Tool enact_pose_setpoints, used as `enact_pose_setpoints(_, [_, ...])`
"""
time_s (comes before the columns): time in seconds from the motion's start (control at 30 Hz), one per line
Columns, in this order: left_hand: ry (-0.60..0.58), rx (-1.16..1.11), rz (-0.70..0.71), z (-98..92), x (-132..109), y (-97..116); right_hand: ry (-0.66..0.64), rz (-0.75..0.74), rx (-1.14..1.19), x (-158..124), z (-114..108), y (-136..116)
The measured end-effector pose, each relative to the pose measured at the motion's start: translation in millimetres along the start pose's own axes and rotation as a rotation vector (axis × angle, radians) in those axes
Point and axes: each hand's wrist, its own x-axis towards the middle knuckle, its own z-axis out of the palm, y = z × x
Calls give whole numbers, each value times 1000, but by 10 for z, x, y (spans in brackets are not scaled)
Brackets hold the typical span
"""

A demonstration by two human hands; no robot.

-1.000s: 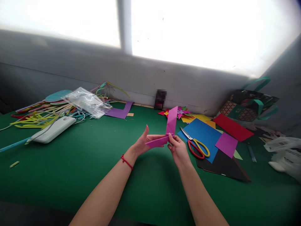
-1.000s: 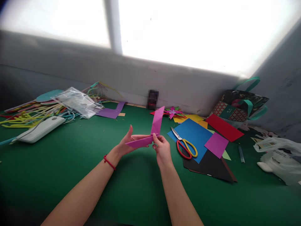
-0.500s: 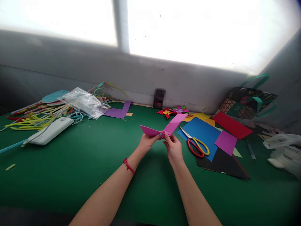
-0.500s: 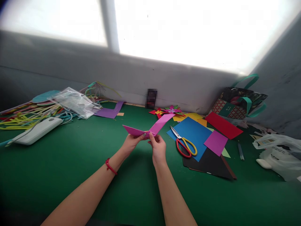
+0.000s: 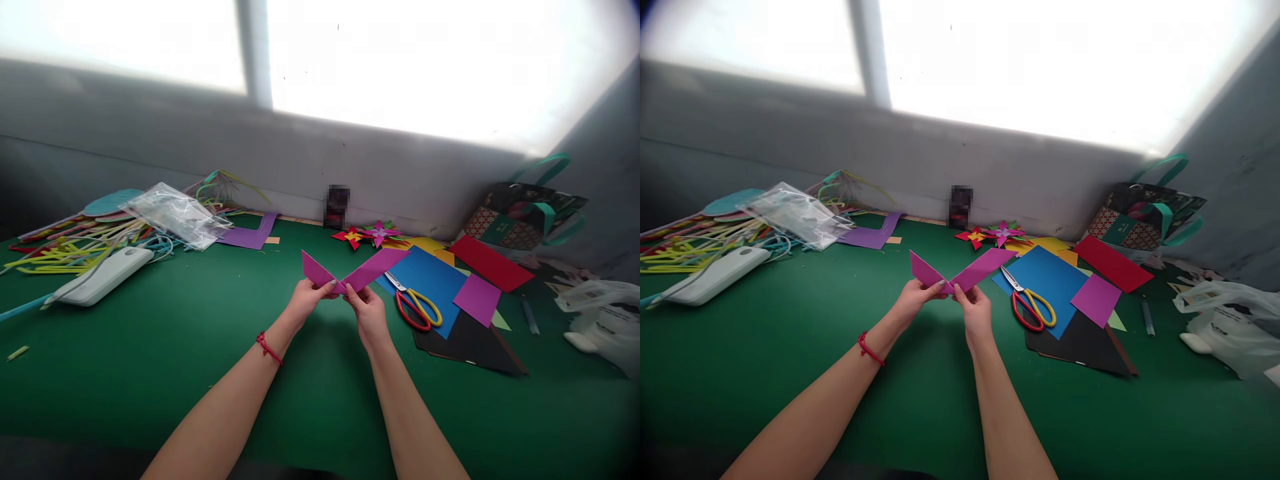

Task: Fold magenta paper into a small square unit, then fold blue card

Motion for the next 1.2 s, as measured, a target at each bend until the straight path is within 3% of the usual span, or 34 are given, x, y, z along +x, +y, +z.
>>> enact_pose_setpoints(0.2, [24, 5, -44, -49, 29, 3, 32, 13, 9, -25, 56, 59])
enact_pose_setpoints(0.43, [13, 135, -11, -97, 27, 83, -37, 66, 7, -17, 23, -24])
enact_pose_setpoints(0.77, [24, 93, -11, -116, 27, 101, 9, -49, -143, -13, 1, 32])
enact_pose_setpoints(0.93, [52, 97, 30, -122, 46, 79, 52, -89, -145, -20, 41, 93])
enact_pose_setpoints(1.03, [59, 122, 107, -122, 74, 22, 45, -39, -101, -16, 40, 97])
enact_pose_setpoints(1.1, [35, 130, 151, -122, 83, -11, 44, 10, -57, -4, 22, 88])
enact_pose_setpoints(1.2, [-122, 149, 186, -126, 62, -10, 71, 37, -16, 29, -31, 57])
